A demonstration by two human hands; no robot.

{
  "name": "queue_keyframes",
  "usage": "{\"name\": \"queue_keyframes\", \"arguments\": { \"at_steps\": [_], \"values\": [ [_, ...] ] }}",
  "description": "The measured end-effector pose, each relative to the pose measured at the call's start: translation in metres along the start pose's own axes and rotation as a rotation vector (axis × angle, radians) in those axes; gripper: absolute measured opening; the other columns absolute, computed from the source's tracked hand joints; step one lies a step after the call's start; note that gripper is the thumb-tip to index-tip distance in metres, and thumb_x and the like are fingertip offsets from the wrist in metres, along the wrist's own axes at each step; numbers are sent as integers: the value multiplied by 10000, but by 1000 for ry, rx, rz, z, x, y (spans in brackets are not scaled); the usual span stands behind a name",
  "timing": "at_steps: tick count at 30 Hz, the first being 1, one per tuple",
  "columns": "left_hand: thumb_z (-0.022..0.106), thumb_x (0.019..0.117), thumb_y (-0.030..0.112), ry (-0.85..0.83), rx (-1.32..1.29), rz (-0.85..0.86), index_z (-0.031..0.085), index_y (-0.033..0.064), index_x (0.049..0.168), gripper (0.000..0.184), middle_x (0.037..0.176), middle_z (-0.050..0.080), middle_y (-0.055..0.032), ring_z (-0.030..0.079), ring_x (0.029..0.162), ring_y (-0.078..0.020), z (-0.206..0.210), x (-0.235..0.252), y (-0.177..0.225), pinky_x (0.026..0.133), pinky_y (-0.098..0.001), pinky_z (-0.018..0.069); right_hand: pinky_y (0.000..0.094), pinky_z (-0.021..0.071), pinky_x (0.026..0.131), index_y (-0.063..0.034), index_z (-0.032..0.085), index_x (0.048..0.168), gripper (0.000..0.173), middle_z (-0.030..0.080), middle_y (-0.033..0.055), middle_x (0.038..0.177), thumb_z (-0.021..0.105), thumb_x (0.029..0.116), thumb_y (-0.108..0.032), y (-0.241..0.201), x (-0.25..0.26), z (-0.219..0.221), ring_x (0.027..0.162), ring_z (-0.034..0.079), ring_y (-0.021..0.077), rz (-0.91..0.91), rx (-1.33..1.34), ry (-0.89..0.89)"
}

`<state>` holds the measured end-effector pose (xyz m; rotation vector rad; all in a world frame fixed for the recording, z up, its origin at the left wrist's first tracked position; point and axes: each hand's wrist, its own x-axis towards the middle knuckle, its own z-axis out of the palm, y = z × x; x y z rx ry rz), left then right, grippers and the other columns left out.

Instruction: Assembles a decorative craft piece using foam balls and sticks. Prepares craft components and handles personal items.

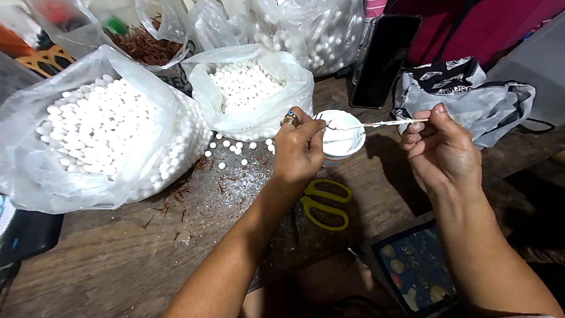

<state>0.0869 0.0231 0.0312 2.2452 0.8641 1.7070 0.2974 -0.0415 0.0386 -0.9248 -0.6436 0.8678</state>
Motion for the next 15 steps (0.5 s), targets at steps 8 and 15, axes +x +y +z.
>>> {"name": "queue_keyframes", "arguments": {
  "at_steps": [8, 15],
  "values": [
    [635, 851, -56, 8, 1, -27, 759, -56, 836, 125, 764, 585, -124, 542, 715, -80, -6, -4, -1, 658, -147, 418, 167, 550, 560, -99, 659, 899, 444, 664, -48, 687, 291, 1130, -188, 3, 4, -5, 562, 626, 32, -14, -16, 32],
    [635, 846, -58, 12, -1, -28, 758, -49, 826, 125, 767, 590, -121, 548, 720, -85, -7, -3, 1, 656, -151, 422, 174, 560, 567, -99, 654, 905, 449, 681, -50, 682, 271, 1128, -169, 0, 0, 3, 562, 640, 36, -73, -71, 8]
  ]
}}
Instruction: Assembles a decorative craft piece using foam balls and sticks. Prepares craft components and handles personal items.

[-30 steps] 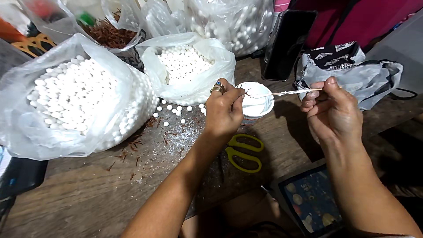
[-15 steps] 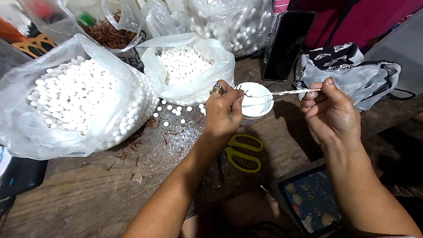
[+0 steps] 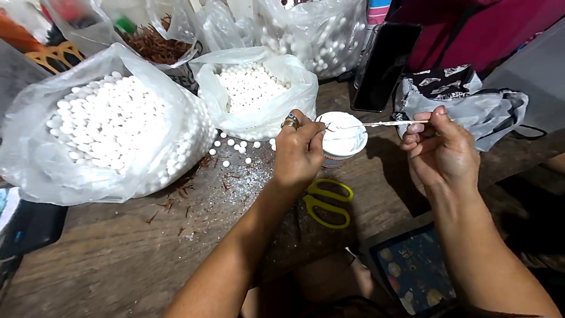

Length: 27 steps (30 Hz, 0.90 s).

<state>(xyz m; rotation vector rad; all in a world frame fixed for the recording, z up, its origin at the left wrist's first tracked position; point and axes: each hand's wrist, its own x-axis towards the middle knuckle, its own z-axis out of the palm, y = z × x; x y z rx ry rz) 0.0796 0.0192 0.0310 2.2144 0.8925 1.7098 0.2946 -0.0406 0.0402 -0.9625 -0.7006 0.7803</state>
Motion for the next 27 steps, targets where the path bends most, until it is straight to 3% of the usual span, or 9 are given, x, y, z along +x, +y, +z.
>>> {"name": "queue_keyframes", "arguments": {
  "at_steps": [27],
  "values": [
    [633, 847, -63, -13, -3, 1, 758, -58, 835, 126, 774, 582, -127, 542, 704, -82, 3, 3, 0, 648, -140, 427, 170, 555, 554, -99, 666, 887, 442, 676, -52, 675, 299, 1125, -161, 4, 5, -9, 552, 631, 30, 8, -42, -9]
  ]
}}
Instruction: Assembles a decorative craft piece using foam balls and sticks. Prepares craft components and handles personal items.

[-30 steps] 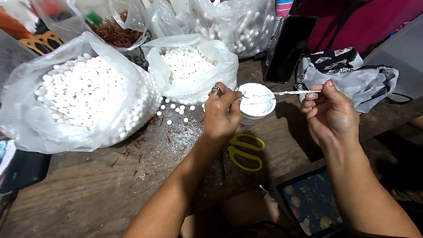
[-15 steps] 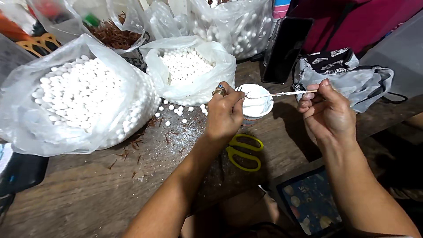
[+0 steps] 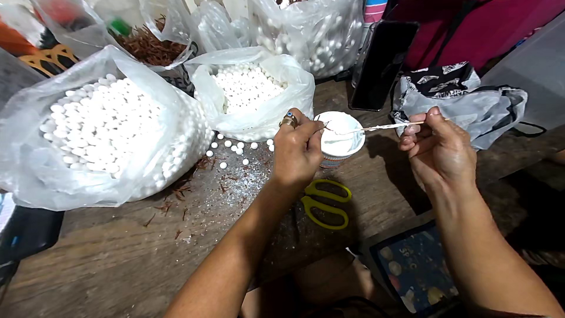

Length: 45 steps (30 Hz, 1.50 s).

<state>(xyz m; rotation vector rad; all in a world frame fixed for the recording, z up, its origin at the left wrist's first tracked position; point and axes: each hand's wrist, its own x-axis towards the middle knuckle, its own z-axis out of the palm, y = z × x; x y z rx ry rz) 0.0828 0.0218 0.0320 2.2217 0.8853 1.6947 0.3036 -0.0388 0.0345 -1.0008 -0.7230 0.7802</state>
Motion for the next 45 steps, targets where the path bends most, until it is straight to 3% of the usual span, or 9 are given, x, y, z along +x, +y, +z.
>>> {"name": "queue_keyframes", "arguments": {
  "at_steps": [4, 9, 12, 15, 19, 25, 28, 33, 45],
  "values": [
    [639, 867, -46, 1, 23, -17, 754, -47, 837, 120, 786, 578, -113, 537, 713, -67, -12, -4, -6, 647, -128, 422, 182, 571, 576, -114, 669, 892, 403, 699, -81, 703, 327, 1104, -116, 1, 4, 5, 571, 647, 22, -179, -166, -79],
    [659, 906, -25, 11, 8, -194, 750, -53, 908, 95, 871, 564, -99, 552, 741, -24, -49, -14, -22, 678, -104, 467, 119, 516, 607, -131, 679, 893, 186, 655, -166, 784, 551, 1029, -133, 8, 8, 14, 630, 583, -80, -401, -563, -311],
    [673, 900, -27, 108, -28, -234, 738, -74, 928, 86, 872, 600, -86, 572, 750, -9, -81, -20, -39, 693, -119, 491, 139, 490, 662, -30, 719, 1010, 232, 668, -23, 891, 616, 1013, -238, 0, 4, 18, 712, 576, -50, -502, -905, -346],
    [680, 903, -32, 201, -37, -249, 730, -69, 940, 73, 868, 619, -50, 589, 748, 10, -111, -25, -52, 689, -120, 520, 373, 498, 805, 56, 623, 1306, 474, 617, 262, 1150, 624, 1017, -320, -19, -5, 24, 937, 596, 239, -683, -1045, -304],
    [674, 890, -63, 307, -77, -253, 711, -76, 926, 54, 839, 605, -13, 584, 707, 35, -129, -33, -64, 653, -106, 519, 223, 532, 893, 97, 669, 1119, 262, 670, 124, 1076, 628, 1010, -137, -14, -32, 69, 981, 637, 53, -911, -790, -408],
    [678, 881, -47, 325, 12, -232, 733, -68, 915, 68, 839, 601, -50, 561, 717, 9, -134, -38, -72, 656, -109, 485, 415, 583, 753, 23, 744, 1017, 177, 733, 163, 897, 596, 981, -67, 37, -37, 151, 780, 717, 243, -667, -961, -847],
    [678, 884, -47, 358, 25, -227, 734, -73, 919, 71, 859, 572, -63, 559, 719, 4, -137, -36, -71, 660, -104, 485, 512, 544, 836, 36, 751, 1017, 168, 737, 203, 924, 606, 977, -39, 52, -30, 178, 864, 721, 326, -558, -1024, -909],
    [670, 883, -59, 413, -3, -204, 729, -79, 914, 70, 831, 592, -54, 562, 711, 1, -141, -32, -70, 639, -119, 493, 420, 548, 803, 15, 758, 982, 131, 734, 148, 893, 639, 959, -36, 73, -29, 209, 819, 700, 221, -430, -976, -1037],
    [674, 877, -70, 477, 3, -168, 733, -79, 908, 67, 821, 574, -55, 554, 683, -7, -145, -27, -70, 616, -124, 496, 489, 512, 895, 24, 751, 1025, 158, 728, 190, 995, 610, 956, 6, 88, -10, 253, 962, 690, 305, -401, -1128, -995]
  ]
}}
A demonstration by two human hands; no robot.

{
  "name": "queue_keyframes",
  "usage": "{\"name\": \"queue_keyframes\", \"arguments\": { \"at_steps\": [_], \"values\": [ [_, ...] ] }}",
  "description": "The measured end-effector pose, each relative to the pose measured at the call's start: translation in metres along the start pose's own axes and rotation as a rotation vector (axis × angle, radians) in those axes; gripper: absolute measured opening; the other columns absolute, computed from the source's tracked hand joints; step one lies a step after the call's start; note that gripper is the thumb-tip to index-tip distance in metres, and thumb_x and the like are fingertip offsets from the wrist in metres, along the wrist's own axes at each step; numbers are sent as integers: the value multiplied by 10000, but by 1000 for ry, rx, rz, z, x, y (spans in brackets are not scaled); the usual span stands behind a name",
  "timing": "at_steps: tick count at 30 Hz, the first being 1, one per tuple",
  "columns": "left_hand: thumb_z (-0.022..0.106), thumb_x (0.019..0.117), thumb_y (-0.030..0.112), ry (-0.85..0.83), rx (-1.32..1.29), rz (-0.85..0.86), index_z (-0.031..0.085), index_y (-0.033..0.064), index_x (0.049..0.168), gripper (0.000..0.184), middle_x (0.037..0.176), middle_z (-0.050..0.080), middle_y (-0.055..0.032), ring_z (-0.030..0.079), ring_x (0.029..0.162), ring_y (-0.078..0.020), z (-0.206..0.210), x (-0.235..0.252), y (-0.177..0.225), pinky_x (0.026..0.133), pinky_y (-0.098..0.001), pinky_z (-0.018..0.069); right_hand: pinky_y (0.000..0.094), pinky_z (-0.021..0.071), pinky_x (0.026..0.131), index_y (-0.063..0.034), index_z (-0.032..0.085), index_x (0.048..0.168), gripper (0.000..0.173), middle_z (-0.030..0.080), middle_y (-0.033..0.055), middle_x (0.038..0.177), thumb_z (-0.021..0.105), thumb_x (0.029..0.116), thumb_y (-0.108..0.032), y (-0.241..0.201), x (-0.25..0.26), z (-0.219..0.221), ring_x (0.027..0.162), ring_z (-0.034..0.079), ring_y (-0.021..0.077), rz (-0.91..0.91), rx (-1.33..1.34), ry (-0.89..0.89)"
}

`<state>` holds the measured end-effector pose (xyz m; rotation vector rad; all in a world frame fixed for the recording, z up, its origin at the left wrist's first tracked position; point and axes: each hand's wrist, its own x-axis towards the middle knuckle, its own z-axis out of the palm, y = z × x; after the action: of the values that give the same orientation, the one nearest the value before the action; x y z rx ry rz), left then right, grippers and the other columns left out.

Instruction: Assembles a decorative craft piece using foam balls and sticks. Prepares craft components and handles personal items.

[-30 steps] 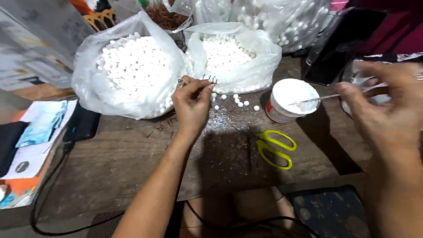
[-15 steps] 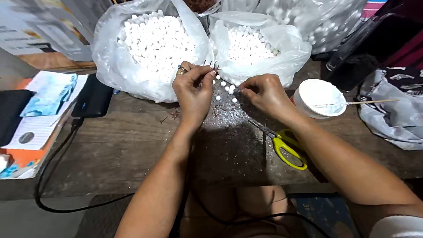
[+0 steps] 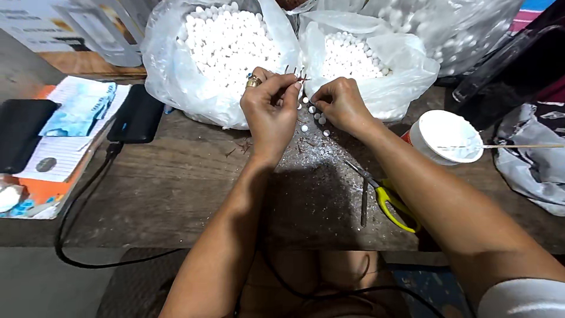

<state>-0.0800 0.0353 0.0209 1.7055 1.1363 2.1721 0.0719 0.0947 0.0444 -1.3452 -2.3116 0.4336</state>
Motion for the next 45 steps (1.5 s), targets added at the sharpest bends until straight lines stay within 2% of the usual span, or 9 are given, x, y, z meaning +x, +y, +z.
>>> {"name": "queue_keyframes", "arguments": {
  "at_steps": [5, 11, 15, 19, 23, 26, 30, 36, 45],
  "values": [
    [684, 875, -70, 11, 8, 1, 738, -76, 903, 62, 813, 578, -61, 548, 693, -18, 0, 1, 2, 621, -128, 481, 531, 503, 918, 30, 752, 1029, 164, 726, 209, 1011, 608, 957, -1, -2, 6, 1, 1001, 685, 352, 5, -48, -8],
    [678, 871, -76, 9, 2, 14, 742, -76, 900, 71, 812, 577, -66, 537, 701, -19, 2, -1, 4, 622, -124, 467, 416, 540, 732, -15, 752, 920, 102, 702, 109, 837, 670, 951, -68, -9, -12, 0, 755, 664, 197, -93, 40, -165],
    [679, 870, -70, -1, 21, 21, 748, -74, 901, 76, 813, 575, -70, 523, 695, -18, 4, -3, 3, 616, -125, 448, 482, 517, 794, 14, 742, 926, 110, 701, 153, 877, 652, 956, -41, -11, -19, 10, 845, 668, 275, -69, 14, -232],
    [678, 878, -67, -27, 21, 8, 743, -76, 911, 74, 824, 555, -66, 527, 687, -12, 5, -6, 2, 610, -113, 458, 471, 517, 790, 22, 734, 928, 76, 686, 158, 873, 693, 922, -42, -7, -28, 12, 821, 656, 263, -82, 93, -144],
    [681, 879, -60, -83, 40, -3, 748, -70, 903, 72, 815, 576, -73, 524, 695, -15, 6, -9, 2, 619, -119, 448, 222, 598, 702, 9, 685, 990, 158, 708, 41, 849, 732, 841, 36, 3, -50, -3, 706, 685, 49, 27, 550, 38],
    [683, 888, -41, -160, 64, -25, 748, -58, 903, 69, 834, 559, -72, 532, 693, -14, 9, -15, 4, 624, -113, 460, 241, 629, 715, 23, 696, 1040, 265, 743, 29, 869, 689, 815, 162, 11, -68, -7, 712, 716, 76, 156, 929, 84],
    [674, 883, -34, -209, 91, -15, 749, -62, 894, 80, 833, 558, -79, 530, 692, -11, 10, -19, 3, 630, -113, 450, 244, 627, 787, 41, 732, 1050, 248, 769, 50, 886, 583, 902, 173, 15, -79, -11, 783, 744, 99, 270, 1129, 110],
    [668, 887, -31, -286, 111, -40, 749, -59, 899, 86, 858, 558, -80, 536, 726, -6, 11, -24, 7, 664, -102, 454, 239, 635, 747, 19, 726, 984, 247, 761, 28, 823, 573, 894, 190, 15, -81, -16, 730, 743, 94, 285, 1186, 157],
    [641, 888, -3, -403, 117, 23, 753, -53, 884, 123, 825, 605, -96, 547, 750, -23, 16, -33, 12, 691, -122, 439, 233, 629, 735, 10, 739, 1024, 242, 765, 16, 846, 588, 903, 155, 21, -83, -23, 738, 736, 84, 198, 1167, 258]
  ]
}}
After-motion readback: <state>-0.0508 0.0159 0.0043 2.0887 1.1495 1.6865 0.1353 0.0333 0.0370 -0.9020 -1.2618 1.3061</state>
